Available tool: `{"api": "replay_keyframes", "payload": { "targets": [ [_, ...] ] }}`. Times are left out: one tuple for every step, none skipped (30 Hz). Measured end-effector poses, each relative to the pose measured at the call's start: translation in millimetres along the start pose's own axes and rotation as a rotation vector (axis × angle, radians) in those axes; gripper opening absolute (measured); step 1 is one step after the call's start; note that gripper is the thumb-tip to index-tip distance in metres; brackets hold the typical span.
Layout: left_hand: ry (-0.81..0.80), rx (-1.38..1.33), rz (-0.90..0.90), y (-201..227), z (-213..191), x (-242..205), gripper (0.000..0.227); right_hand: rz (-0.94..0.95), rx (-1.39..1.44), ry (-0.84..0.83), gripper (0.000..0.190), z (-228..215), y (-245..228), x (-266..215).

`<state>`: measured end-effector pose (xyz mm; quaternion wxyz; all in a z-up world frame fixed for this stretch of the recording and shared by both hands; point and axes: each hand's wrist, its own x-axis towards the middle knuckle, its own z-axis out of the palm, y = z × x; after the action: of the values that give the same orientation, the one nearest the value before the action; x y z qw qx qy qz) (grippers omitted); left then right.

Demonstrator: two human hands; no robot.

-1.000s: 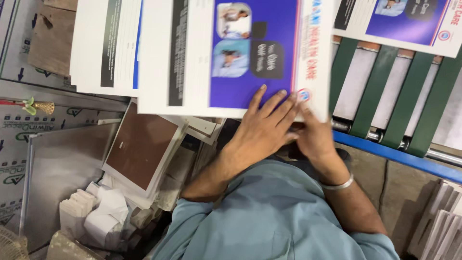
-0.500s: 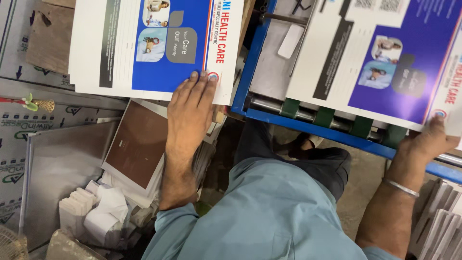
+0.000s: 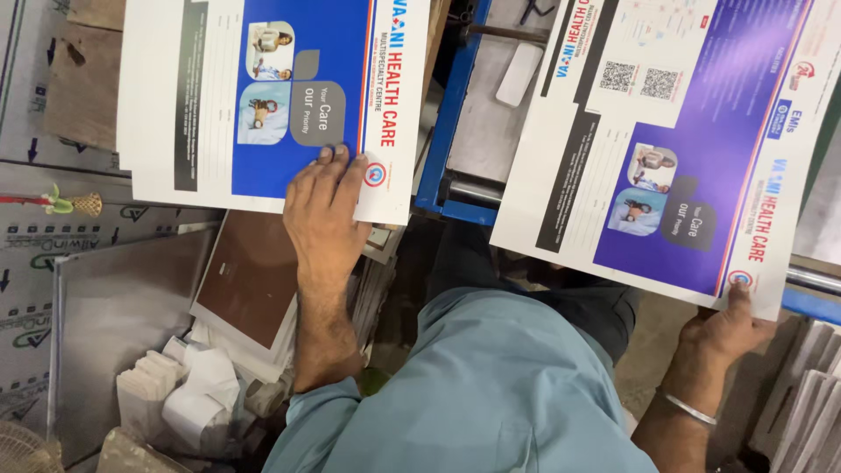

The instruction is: The person sits on the floor and repeatedly feeds printed paper sheets into a blue laminating or sealing machine. They pull the sheets through the rollers and place the processed items into a stack on the left side.

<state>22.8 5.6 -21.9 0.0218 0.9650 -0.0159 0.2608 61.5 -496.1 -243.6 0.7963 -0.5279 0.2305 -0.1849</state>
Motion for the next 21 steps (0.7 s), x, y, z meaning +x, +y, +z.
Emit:
{"api": "replay_keyframes", "payload": {
  "targets": [
    [0.004,-0.013,-0.002,-1,0,-1,0.043,-0.038,0.007,-0.048,0.040,5,0,4],
    [0.007,-0.028,-0.004,-2,1,-1,0.042,-0.077,0.014,-0.095,0.041,9,-1,9],
    [0.010,-0.029,-0.004,-3,2,0,0.040,-0.115,0.020,-0.142,0.041,13,-1,15],
    [0.012,-0.028,-0.008,-4,2,0,0.039,-0.105,0.017,-0.135,0.039,18,1,23],
    [0.015,-0.026,-0.011,-5,3,1,0.038,-0.096,0.013,-0.127,0.038,22,4,33],
    [0.023,-0.031,-0.014,-5,3,1,0.037,-0.088,0.010,-0.120,0.036,26,8,44],
    [0.032,-0.037,-0.017,-6,4,2,0.036,-0.069,0.031,-0.050,0.035,31,13,55],
    [0.040,-0.043,-0.020,-5,5,3,0.035,-0.052,0.051,0.019,0.035,36,21,67],
    [0.041,-0.044,-0.025,-5,6,3,0.035,-0.035,0.071,0.089,0.035,41,29,78],
    [0.041,-0.044,-0.031,-5,6,2,0.036,-0.059,0.095,0.076,0.035,45,36,87],
    [0.042,-0.044,-0.037,-5,7,2,0.036,-0.083,0.120,0.063,0.035,48,42,95],
    [0.038,-0.046,-0.037,-4,7,1,0.037,-0.106,0.144,0.050,0.035,51,46,101],
    [0.034,-0.047,-0.037,-4,8,1,0.038,-0.075,0.163,0.004,0.035,52,49,106],
    [0.030,-0.049,-0.036,-4,9,0,0.039,-0.042,0.181,-0.042,0.036,53,50,110],
    [0.034,-0.044,-0.035,-4,9,0,0.040,-0.010,0.199,-0.088,0.037,53,49,111],
    [0.039,-0.041,-0.034,-3,11,0,0.041,0.045,0.168,-0.103,0.036,52,47,113],
    [0.044,-0.037,-0.032,-2,12,1,0.043,0.099,0.136,-0.118,0.036,50,42,114],
    [0.045,-0.030,-0.028,-1,12,0,0.042,0.157,0.103,-0.136,0.035,49,38,115],
    [0.045,-0.022,-0.024,0,13,0,0.042,0.186,0.057,-0.156,0.034,47,34,115],
    [0.044,-0.016,-0.019,0,12,-1,0.042,0.214,0.011,-0.174,0.033,44,30,114],
    [-0.003,-0.011,-0.021,0,8,-3,0.047,0.242,-0.035,-0.193,0.032,42,28,111]
  ]
}}
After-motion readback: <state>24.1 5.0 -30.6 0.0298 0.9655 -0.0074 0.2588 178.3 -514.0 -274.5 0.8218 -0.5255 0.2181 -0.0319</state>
